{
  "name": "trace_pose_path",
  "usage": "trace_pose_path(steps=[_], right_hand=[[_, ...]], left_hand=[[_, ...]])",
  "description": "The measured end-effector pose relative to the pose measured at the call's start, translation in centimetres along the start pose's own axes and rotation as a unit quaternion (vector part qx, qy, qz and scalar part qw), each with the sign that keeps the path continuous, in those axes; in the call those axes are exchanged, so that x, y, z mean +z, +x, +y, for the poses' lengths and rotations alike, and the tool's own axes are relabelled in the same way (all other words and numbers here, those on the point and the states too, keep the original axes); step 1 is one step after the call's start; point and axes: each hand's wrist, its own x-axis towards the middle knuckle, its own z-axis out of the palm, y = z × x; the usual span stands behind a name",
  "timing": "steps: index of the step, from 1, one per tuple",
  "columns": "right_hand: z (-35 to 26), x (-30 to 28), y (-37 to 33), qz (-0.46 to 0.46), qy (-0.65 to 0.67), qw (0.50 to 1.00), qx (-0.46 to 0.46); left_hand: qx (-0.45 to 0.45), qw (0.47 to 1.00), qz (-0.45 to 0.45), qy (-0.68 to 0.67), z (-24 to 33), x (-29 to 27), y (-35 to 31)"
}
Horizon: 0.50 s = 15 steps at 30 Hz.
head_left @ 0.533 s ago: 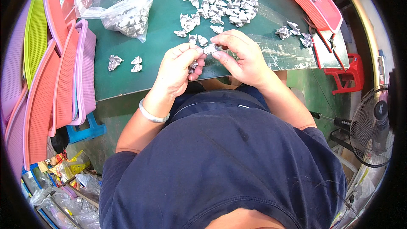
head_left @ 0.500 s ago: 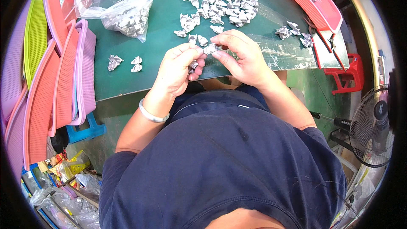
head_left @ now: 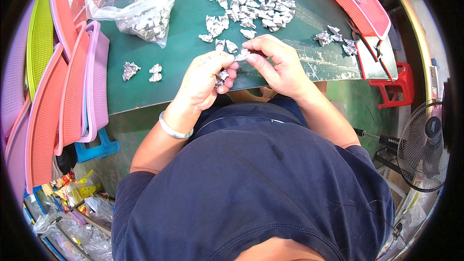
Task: The person sorts small metal parts by picking them up from a pile on the table, turning them over by hand, and then placing them into different colored bins.
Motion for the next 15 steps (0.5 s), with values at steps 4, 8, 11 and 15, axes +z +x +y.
trace_pose_path(steps=[4, 8, 11, 15], right_hand=[[-0.50, 0.02, 0.08, 0.007, 0.023, 1.000, 0.007], [-0.45, -0.07, 0.01, 0.006, 0.028, 1.000, 0.004], [-0.38, -0.17, 0.02, 0.001, 0.027, 1.000, -0.007], [-0.61, -0.28, 0.04, 0.008, 0.033, 0.999, -0.015]], left_hand=[[0.002, 1.000, 0.000, -0.008, -0.12, 0.03, -0.10], [0.005, 1.000, -0.022, -0.009, -0.24, -0.05, -0.06], [0.000, 1.000, -0.019, -0.005, -0.30, 0.02, -0.08], [-0.005, 1.000, -0.031, -0.002, -0.42, 0.05, -0.06]])
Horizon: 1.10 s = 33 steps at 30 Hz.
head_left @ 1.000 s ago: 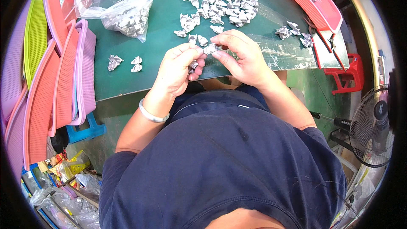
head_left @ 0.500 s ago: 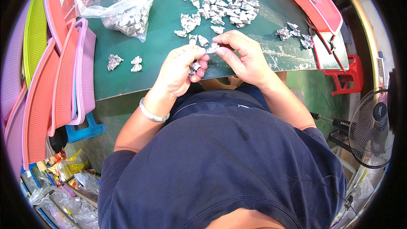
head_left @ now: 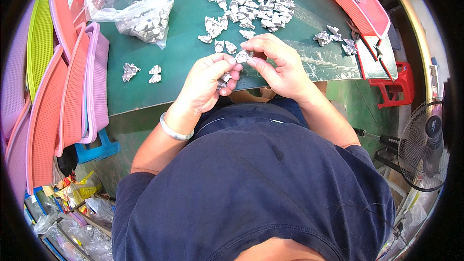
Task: The person sorts small metal parts by picking them up from a pile on the table, turning them over by hand, and then placing them into different colored bins.
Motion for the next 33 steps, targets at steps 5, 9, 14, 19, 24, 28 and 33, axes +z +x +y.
trace_pose_path(steps=[5, 9, 14, 19, 24, 28, 33], right_hand=[[0.3, 0.6, -0.4, 0.038, 0.056, 0.996, 0.063], [-0.4, 0.8, -0.3, 0.041, 0.062, 0.995, 0.073], [-0.7, 1.0, -0.3, 0.059, 0.020, 0.998, 0.025], [-1.0, 1.0, -0.2, 0.052, -0.019, 0.998, -0.013], [-0.9, 1.2, -0.2, 0.023, -0.015, 1.000, -0.005], [0.0, 0.9, 0.2, 0.000, -0.090, 0.996, -0.001], [1.9, 1.8, 0.7, -0.023, -0.203, 0.978, 0.042]], left_hand=[[0.024, 1.000, 0.001, 0.012, -0.4, 0.2, 0.1], [0.052, 0.999, -0.009, 0.004, -1.0, -0.1, 0.3], [0.045, 0.999, -0.004, -0.020, -1.0, 0.1, 0.2], [0.022, 0.997, -0.022, -0.065, -1.0, -0.1, 0.3], [0.031, 0.990, -0.032, -0.133, -0.9, -0.5, 0.3], [0.076, 0.972, -0.044, -0.217, -1.0, -2.1, 0.2], [0.089, 0.975, -0.001, -0.204, -0.2, -2.5, -0.2]])
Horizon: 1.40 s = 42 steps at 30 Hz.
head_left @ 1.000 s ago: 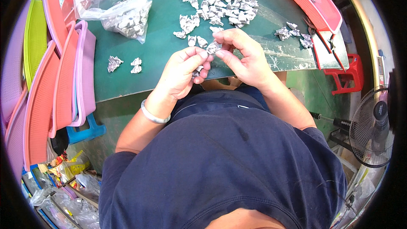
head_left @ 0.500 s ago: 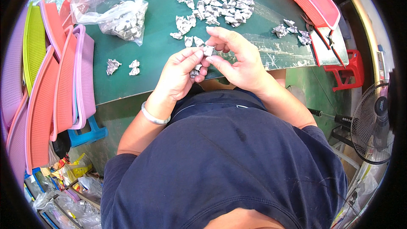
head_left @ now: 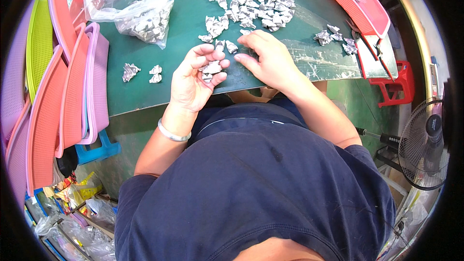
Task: The person sorts small metal parts by picking them up from a pile on the table, turning them over by hand, and then placing them into different colored bins.
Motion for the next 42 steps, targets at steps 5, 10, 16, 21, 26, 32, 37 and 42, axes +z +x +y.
trace_pose_path(steps=[5, 10, 16, 21, 26, 32, 37, 42], right_hand=[[-0.5, 0.9, 1.0, -0.001, -0.100, 0.995, -0.014], [-0.1, 0.6, 0.8, -0.003, 0.010, 0.998, 0.056], [-0.8, -1.0, 0.2, -0.001, 0.213, 0.976, 0.036], [-0.9, -1.3, -0.2, -0.004, 0.208, 0.978, 0.009], [-0.8, -1.4, -0.4, -0.013, 0.170, 0.985, -0.021], [-1.2, -1.5, -0.3, 0.000, 0.167, 0.985, -0.030], [-1.3, -1.5, -0.4, 0.000, 0.184, 0.983, -0.009], [-1.1, -1.4, -0.3, -0.002, 0.188, 0.982, -0.004]], left_hand=[[0.002, 1.000, 0.005, 0.019, -0.3, -0.4, 0.0], [0.001, 0.994, 0.029, 0.104, -0.3, 0.2, -0.1], [-0.002, 0.982, 0.034, 0.183, -0.4, 1.2, 0.0], [0.022, 0.974, 0.027, 0.226, -0.6, 1.9, -0.1], [0.031, 0.966, 0.038, 0.255, -0.8, 1.8, 0.1], [-0.056, 0.980, 0.041, 0.186, -0.3, 1.8, 0.3], [-0.098, 0.981, 0.045, 0.161, -0.3, 1.9, 0.4], [-0.116, 0.978, 0.045, 0.169, -0.4, 1.9, 0.3]])
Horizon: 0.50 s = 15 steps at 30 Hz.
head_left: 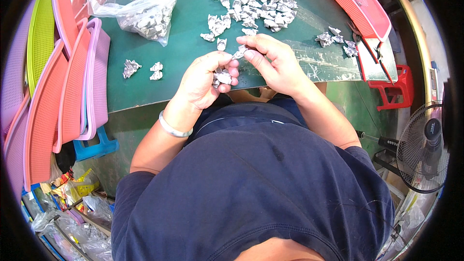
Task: The person sorts small metal parts by picking them up from a pile on the table, turning them over by hand, and then placing them into different colored bins.
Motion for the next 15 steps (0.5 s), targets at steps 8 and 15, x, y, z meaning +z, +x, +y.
trace_pose_path(steps=[8, 15], right_hand=[[-0.17, -0.11, 0.06, -0.013, 0.011, 1.000, 0.025], [-0.15, -0.48, 0.00, -0.034, 0.044, 0.998, -0.007]], left_hand=[[-0.010, 1.000, -0.001, 0.002, -0.15, -0.05, -0.01], [0.023, 0.999, -0.022, 0.023, -0.29, 0.19, -0.18]])
